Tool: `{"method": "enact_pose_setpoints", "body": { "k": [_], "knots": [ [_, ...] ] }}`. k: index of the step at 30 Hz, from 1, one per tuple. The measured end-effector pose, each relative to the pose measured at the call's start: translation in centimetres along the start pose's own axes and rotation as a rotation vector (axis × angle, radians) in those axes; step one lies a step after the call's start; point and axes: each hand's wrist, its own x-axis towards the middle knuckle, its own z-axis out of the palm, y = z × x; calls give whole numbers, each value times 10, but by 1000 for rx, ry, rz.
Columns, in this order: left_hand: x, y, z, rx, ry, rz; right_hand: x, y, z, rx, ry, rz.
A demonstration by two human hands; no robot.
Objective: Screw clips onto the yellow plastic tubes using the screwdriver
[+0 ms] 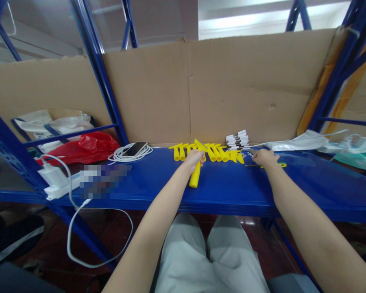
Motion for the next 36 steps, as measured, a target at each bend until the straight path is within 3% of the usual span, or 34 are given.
{"method": "enact_pose_setpoints", "body": {
  "k": [4,9,23,28,32,36],
  "knots": [
    [0,0,0,-1,1,5,-13,-13,-15,-41,-119,48],
    [2,-2,0,-11,-15,12,-21,-22,-21,-51,-130,-30],
    [-2,0,2,18,-108,-29,-12,-22,-5,-76,-140,-10],
    [-2,0,3,42,-137,-38,-22,-28,-15,-82,-128,-52],
    [-3,0,3,57,-175,-54,-26,-42,-23,40,-58,-138],
    [-6,0,3,61,-217,-65,-27,-66,-20,334,8,-422]
  ]
}}
